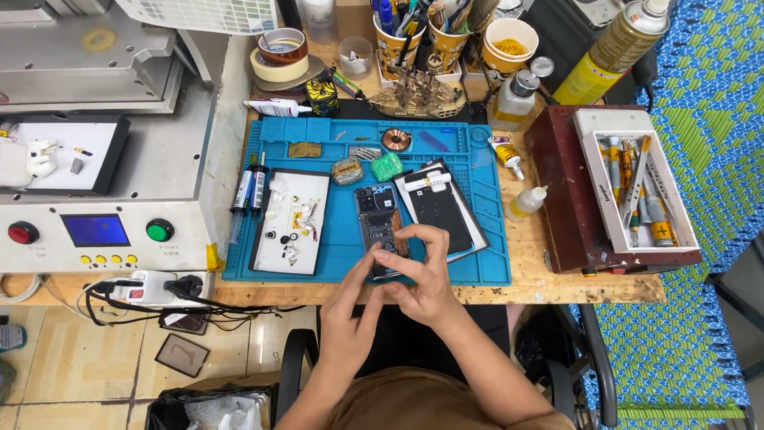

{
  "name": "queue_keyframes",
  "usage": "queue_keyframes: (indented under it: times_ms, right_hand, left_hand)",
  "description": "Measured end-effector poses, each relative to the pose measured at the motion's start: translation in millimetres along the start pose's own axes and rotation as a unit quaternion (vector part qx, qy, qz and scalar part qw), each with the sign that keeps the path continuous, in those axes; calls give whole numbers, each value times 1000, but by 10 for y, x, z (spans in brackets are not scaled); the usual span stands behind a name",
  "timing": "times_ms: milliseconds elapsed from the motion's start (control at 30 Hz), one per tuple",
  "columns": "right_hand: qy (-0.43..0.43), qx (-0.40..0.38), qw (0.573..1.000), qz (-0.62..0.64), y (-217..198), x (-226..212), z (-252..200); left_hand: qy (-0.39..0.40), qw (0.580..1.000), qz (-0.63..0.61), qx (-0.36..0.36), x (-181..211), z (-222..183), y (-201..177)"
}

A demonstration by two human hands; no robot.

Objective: Disassembling a smartphone by removing screws and internal components on a repair bench.

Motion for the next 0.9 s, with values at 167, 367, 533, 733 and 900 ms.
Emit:
queue_keyframes:
  times_ms: [167, 367, 533, 733, 900]
  right_hand:
    - [-21, -29, 999, 4, 68, -14, -22]
    - [-26, 19, 998, 61, 111, 153, -86]
    - [-39, -3, 996, 82, 128, 147, -41]
    - [-38, -32, 990, 132, 186, 109, 11]
    - [-50, -28, 984, 167, 105, -71, 145]
  left_hand:
    - [30, 972, 75, 220, -21, -294, -336]
    - [115, 982, -23, 148, 66, -146, -23]
    - [108, 952, -22, 286, -338, -566, -58]
    - [22, 965, 68, 251, -212, -354, -310]
    - [-24, 983, 85, 164, -165, -197, -351]
Point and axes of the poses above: each hand's wrist, its own z-axis towards the middle knuckle, its own y-axis out of the palm, x = y × z, the point moved 10 cm from there along z, towards the middle knuckle, and after that the axes turned 14 degrees about -x, right-handed, at the moved point
